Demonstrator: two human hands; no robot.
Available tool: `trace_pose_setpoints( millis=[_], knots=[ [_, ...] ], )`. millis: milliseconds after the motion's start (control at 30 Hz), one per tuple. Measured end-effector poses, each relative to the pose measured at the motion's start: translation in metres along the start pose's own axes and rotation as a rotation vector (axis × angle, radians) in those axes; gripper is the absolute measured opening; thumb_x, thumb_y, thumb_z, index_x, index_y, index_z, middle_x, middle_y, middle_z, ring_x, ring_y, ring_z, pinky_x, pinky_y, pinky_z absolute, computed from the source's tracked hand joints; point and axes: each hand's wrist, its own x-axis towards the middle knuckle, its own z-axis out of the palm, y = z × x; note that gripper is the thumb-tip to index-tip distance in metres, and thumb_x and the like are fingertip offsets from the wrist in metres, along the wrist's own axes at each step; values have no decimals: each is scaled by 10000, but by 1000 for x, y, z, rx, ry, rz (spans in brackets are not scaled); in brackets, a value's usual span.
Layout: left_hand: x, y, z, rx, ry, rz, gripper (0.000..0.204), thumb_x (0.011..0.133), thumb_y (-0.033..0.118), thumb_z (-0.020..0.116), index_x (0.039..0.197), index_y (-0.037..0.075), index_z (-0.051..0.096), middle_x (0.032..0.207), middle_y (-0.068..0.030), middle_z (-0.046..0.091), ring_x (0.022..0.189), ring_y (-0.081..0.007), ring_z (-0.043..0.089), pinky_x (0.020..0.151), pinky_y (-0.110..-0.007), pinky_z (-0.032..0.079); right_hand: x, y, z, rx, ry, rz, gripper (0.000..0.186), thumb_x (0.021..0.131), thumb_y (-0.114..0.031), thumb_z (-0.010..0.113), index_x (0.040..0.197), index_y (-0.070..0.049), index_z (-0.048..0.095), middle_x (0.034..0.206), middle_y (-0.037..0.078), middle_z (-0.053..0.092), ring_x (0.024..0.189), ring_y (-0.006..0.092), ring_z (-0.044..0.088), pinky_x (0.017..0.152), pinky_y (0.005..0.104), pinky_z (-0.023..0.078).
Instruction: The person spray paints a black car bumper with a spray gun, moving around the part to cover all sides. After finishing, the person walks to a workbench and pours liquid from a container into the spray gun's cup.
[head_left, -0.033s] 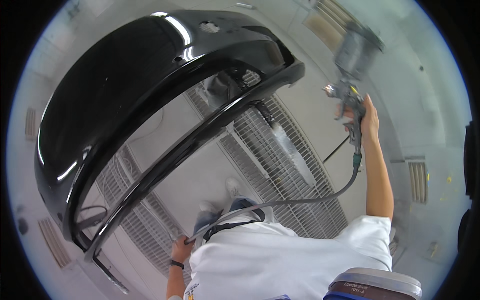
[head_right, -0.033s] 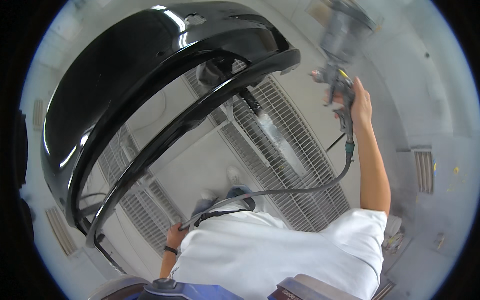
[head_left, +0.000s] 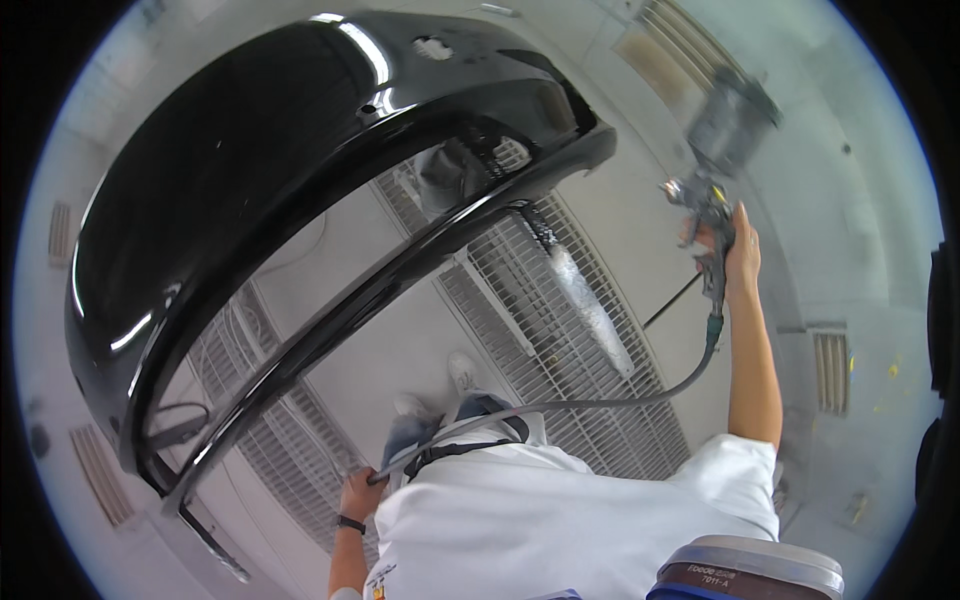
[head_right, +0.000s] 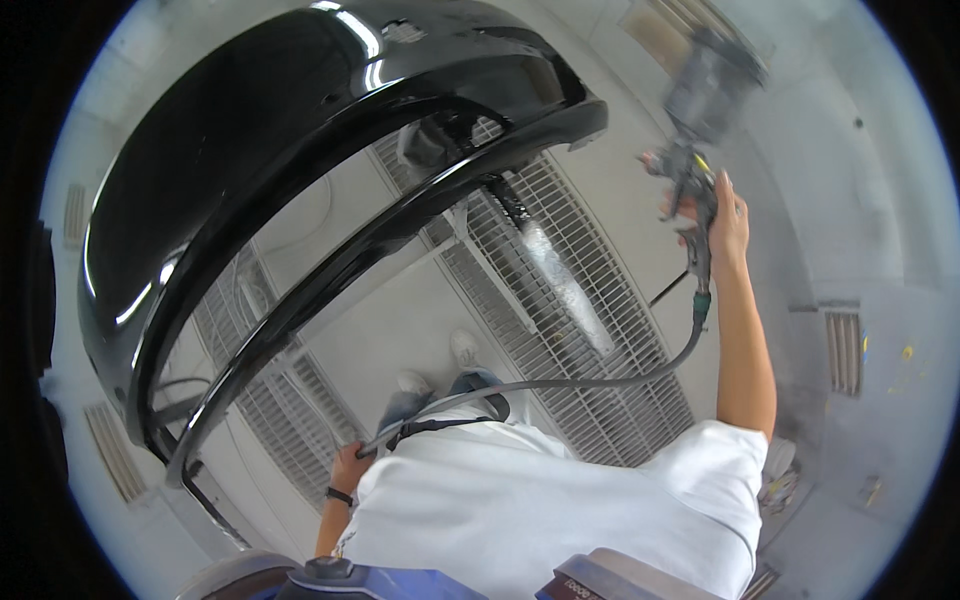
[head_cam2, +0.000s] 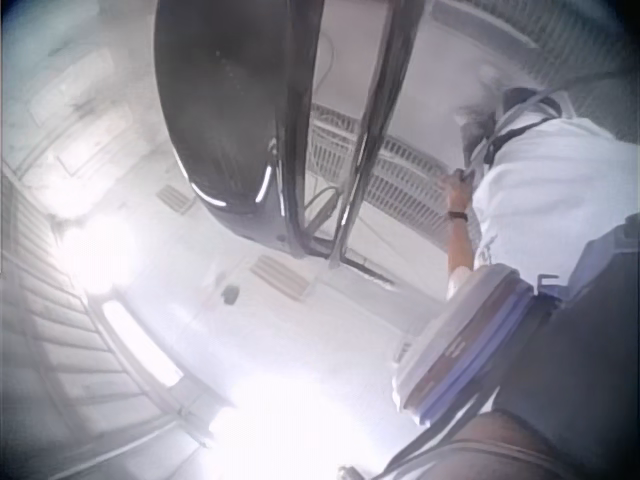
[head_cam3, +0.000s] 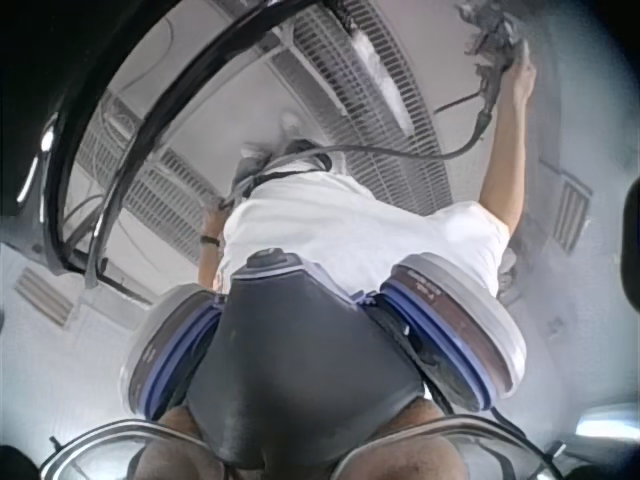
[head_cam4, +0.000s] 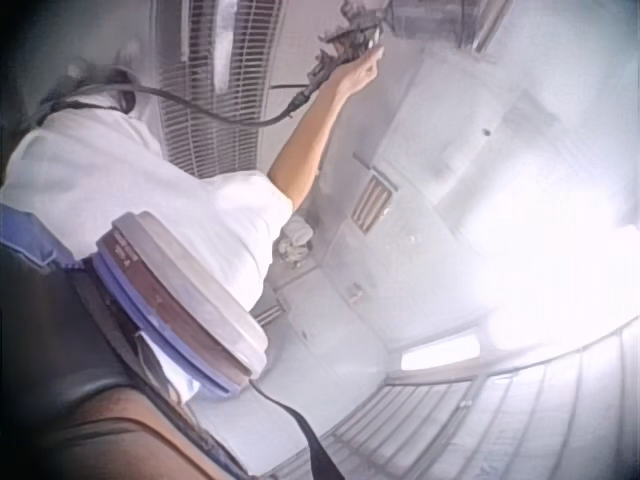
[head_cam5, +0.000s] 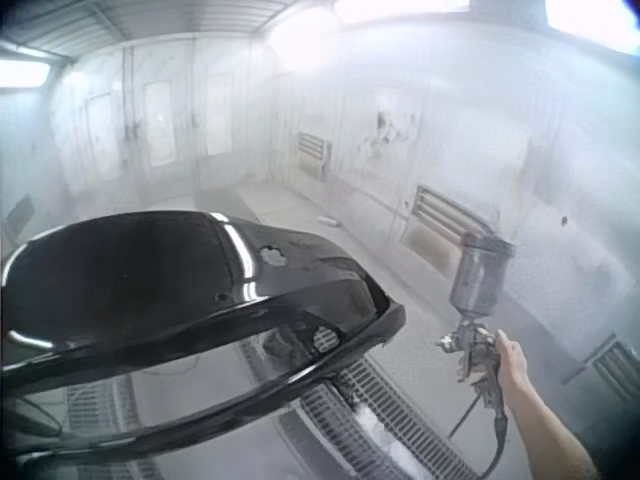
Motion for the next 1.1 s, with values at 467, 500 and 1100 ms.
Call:
trace_pose_setpoints(
  millis=[467, 500, 1100],
  knots=[
    [78, -1, -29, -308, -164, 30, 371, 896, 359, 711, 884, -4, 641, 713, -178, 600, 641, -293, 541, 644, -413, 453, -83, 133, -66, -141, 384, 173, 472, 1019, -475, 543, 1044, -10, 622, 880, 136, 710, 739, 247, 736, 442, 343, 557],
    [86, -4, -25, -367, -136, 44, 387, 900, 373, 704, 890, -9, 644, 744, -189, 610, 672, -291, 566, 662, -409, 459, -89, 137, -66, -124, 398, 180, 465, 1019, -468, 547, 1067, -10, 614, 879, 136, 708, 755, 259, 736, 460, 369, 574],
    [74, -55, -32, -291, 9, -177, 481, 903, 480, 666, 990, 7, 672, 890, -198, 669, 835, -317, 633, 771, -412, 494, -100, 264, -97, -176, 467, 401, 506, 1009, -443, 577, 1266, -7, 571, 1031, 166, 697, 789, 312, 715, 558, 427, 610]
  ],
)
